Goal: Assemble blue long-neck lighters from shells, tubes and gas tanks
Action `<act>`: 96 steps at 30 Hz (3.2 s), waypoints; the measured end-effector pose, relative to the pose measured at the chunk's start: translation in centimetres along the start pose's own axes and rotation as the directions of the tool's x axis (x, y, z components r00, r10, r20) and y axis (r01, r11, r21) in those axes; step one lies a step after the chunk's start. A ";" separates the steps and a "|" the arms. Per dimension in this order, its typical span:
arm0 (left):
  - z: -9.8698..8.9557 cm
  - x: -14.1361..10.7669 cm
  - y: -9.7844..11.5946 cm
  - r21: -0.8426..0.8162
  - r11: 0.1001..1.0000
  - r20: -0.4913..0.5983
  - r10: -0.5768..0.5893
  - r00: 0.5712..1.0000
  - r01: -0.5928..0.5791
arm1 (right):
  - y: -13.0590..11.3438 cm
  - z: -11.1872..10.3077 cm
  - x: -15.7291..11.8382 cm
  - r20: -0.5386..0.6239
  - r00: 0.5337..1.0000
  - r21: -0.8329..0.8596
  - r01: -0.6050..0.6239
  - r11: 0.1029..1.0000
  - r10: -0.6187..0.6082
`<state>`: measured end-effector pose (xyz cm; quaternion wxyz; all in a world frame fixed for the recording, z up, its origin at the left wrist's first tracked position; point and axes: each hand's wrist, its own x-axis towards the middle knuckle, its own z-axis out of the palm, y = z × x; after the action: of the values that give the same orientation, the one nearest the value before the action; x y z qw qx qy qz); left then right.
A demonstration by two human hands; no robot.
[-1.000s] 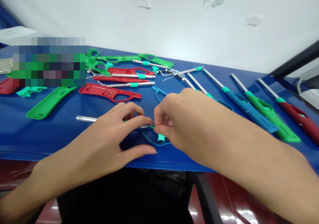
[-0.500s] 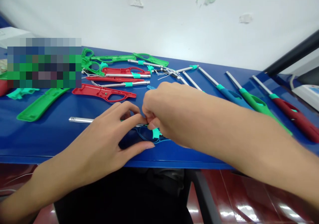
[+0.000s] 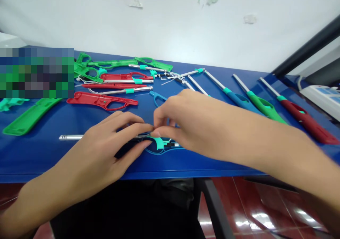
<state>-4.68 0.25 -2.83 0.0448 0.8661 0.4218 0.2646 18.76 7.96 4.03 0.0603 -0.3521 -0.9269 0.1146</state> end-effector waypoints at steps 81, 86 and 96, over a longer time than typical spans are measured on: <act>0.5 2.4 -0.3 0.069 0.992 0.024 0.107 0.994 -0.108 | 2.2 6.4 -7.5 -0.316 0.943 0.299 -0.008 0.954 0.107; 0.7 2.1 -0.4 0.031 0.992 0.008 0.119 0.993 -0.119 | 2.1 6.3 -7.4 -0.314 0.943 0.278 -0.021 0.960 0.112; 0.5 1.9 -0.7 0.046 0.988 -0.010 0.151 0.988 -0.150 | 1.9 6.3 -7.4 -0.305 0.942 0.324 -0.037 0.945 0.141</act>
<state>-3.97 2.27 -2.68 0.0023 0.8945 0.3613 0.2633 24.32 3.32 -2.75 0.2614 -0.3942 -0.8572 0.2038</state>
